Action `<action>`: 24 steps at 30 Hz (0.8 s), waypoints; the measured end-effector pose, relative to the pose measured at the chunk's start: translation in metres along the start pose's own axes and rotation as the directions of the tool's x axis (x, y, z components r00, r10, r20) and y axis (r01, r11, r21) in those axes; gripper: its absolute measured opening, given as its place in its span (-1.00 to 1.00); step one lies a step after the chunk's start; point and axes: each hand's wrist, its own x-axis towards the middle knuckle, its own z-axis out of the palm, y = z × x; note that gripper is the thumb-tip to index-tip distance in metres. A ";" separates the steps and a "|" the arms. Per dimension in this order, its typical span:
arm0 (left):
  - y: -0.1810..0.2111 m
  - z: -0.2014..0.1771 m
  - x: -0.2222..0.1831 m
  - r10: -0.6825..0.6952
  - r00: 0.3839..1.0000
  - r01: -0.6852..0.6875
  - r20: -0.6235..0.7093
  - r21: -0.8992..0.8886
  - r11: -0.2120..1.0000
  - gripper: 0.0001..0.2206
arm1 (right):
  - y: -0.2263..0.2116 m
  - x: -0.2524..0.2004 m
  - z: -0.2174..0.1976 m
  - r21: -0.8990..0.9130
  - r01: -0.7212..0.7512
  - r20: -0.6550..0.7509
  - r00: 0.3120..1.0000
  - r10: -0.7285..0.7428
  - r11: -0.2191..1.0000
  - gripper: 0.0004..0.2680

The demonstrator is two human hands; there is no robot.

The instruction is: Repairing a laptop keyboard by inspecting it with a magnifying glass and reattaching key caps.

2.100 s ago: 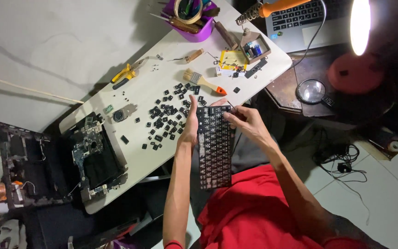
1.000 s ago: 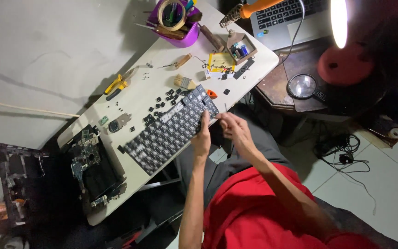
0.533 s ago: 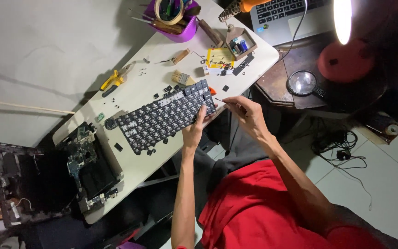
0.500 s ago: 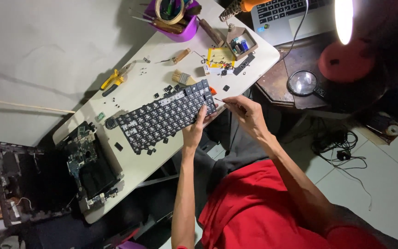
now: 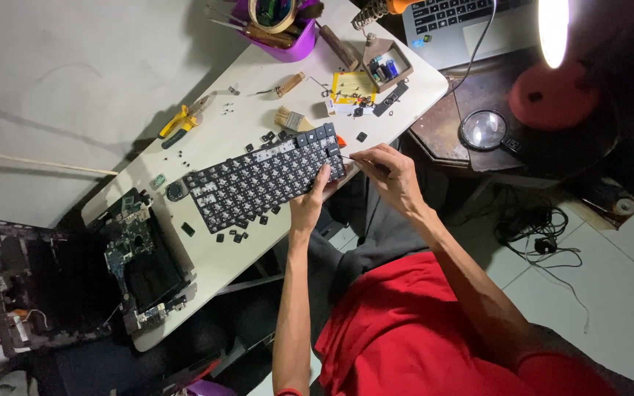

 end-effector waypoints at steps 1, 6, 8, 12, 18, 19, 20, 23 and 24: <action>0.000 -0.001 0.001 -0.079 0.997 0.080 0.011 -0.149 0.986 -0.55 | 0.000 0.000 0.000 0.004 0.001 -0.001 1.000 -0.001 1.000 -0.91; 0.006 -0.006 0.005 -0.043 0.999 0.043 0.006 -0.061 0.997 -0.52 | 0.002 0.002 -0.001 0.003 0.006 0.013 1.000 -0.006 1.000 -0.93; 0.021 -0.026 0.025 -0.207 0.973 0.222 0.100 -0.183 0.958 -0.51 | 0.001 0.003 -0.003 0.039 -0.011 0.042 0.999 0.009 0.999 -0.94; 0.003 -0.008 0.011 -0.026 0.999 0.030 0.046 -0.083 0.996 -0.54 | -0.008 0.008 -0.008 0.042 -0.017 0.092 0.996 0.013 0.999 -0.95; 0.029 -0.053 0.047 -0.480 0.824 0.562 0.300 -0.544 0.624 -0.70 | -0.004 0.005 -0.007 -0.012 0.041 0.055 0.998 -0.041 0.999 -0.93; 0.034 -0.057 0.057 -0.587 0.711 0.677 0.387 -0.602 0.423 -0.73 | -0.005 0.004 -0.007 -0.020 0.039 0.043 0.998 -0.039 0.999 -0.93; 0.040 -0.061 0.067 -0.655 0.580 0.750 0.485 -0.631 0.197 -0.76 | -0.005 0.002 -0.007 -0.029 0.037 0.028 0.999 -0.036 0.999 -0.93; 0.029 -0.042 0.047 -0.569 0.745 0.619 0.349 -0.680 0.393 -0.73 | -0.003 0.001 -0.006 -0.038 0.063 0.021 0.998 -0.062 0.997 -0.93; 0.024 -0.035 0.042 -0.569 0.745 0.618 0.348 -0.681 0.393 -0.73 | -0.003 0.002 -0.006 -0.038 0.065 0.021 0.998 -0.064 0.997 -0.93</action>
